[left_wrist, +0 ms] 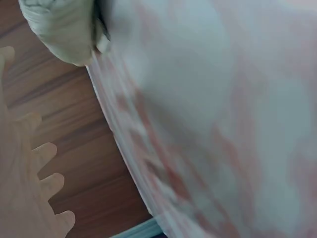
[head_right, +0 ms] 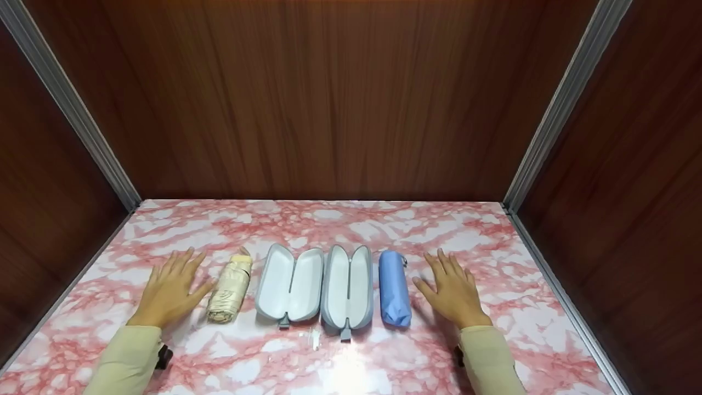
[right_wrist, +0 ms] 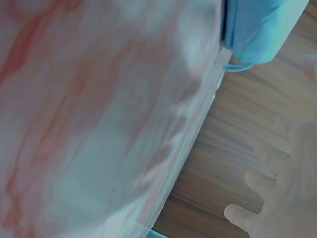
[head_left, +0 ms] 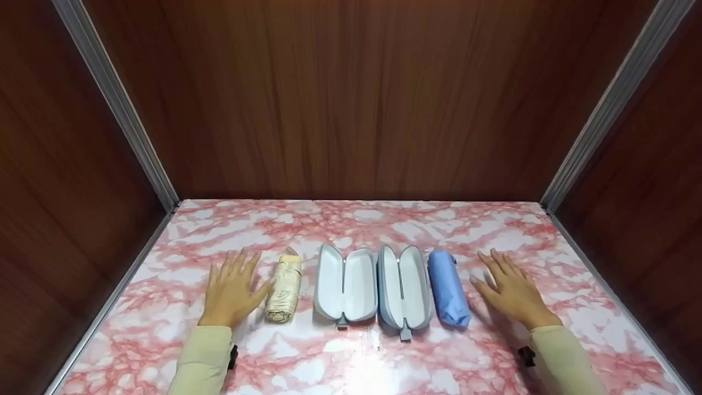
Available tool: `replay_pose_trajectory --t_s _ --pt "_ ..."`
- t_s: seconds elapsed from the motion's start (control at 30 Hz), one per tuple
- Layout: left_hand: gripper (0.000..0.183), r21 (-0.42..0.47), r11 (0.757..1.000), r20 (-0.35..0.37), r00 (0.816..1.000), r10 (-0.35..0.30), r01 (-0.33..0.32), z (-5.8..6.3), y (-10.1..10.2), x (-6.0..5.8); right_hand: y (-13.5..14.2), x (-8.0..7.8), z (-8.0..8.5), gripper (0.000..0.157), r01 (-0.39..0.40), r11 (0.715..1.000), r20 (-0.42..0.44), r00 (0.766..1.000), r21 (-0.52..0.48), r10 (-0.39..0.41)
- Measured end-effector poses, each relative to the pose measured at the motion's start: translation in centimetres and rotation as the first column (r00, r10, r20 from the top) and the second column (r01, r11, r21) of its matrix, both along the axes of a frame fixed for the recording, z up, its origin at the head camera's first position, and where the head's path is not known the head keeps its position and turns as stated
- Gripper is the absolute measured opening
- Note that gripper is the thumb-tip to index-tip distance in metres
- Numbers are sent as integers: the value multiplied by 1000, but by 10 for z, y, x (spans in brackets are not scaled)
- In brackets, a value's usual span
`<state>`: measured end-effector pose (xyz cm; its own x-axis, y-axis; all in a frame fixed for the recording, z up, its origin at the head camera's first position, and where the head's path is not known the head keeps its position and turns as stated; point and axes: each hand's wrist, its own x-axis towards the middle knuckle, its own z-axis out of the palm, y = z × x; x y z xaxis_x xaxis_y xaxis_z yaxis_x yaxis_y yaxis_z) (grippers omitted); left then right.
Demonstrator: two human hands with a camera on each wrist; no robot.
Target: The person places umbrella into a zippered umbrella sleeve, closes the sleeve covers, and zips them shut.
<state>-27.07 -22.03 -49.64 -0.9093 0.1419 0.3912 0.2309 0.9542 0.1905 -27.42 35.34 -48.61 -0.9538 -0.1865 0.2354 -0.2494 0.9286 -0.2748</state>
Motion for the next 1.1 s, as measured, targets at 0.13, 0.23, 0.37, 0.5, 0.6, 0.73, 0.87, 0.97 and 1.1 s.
replay_pose_trajectory --t_s 0.13,0.23,0.37,0.5,0.6,0.73,0.87,0.97,1.1 --pt "73 -11 1000 -41 999 -22 21 6 9 -2 -2 0 1 69 -14 1000 -26 1000 -8 13" --pt "74 -13 999 -55 998 -33 32 9 16 -5 -5 -1 2 68 -20 1000 -40 999 -15 19" --pt "74 33 998 -43 997 -58 60 15 30 -6 -9 -2 4 65 -38 999 -53 998 -38 36" --pt "69 89 991 -17 995 -100 101 21 47 -6 -15 -3 7 62 -70 996 -68 996 -63 66" --pt "65 115 984 -8 991 -133 133 26 61 -6 -20 -2 9 62 -89 994 -77 994 -70 83" --pt "64 158 972 -8 984 -176 176 33 78 -4 -24 -1 12 61 -108 992 -89 991 -72 101" --pt "63 213 949 -33 972 -231 233 38 94 -1 -30 -1 13 61 -123 989 -96 989 -79 116" --pt "61 254 928 -57 962 -268 273 40 105 0 -34 -1 14 60 -141 986 -96 987 -90 132" --pt "61 316 894 -57 947 -316 317 41 118 1 -41 -2 15 59 -167 979 -93 983 -120 157"
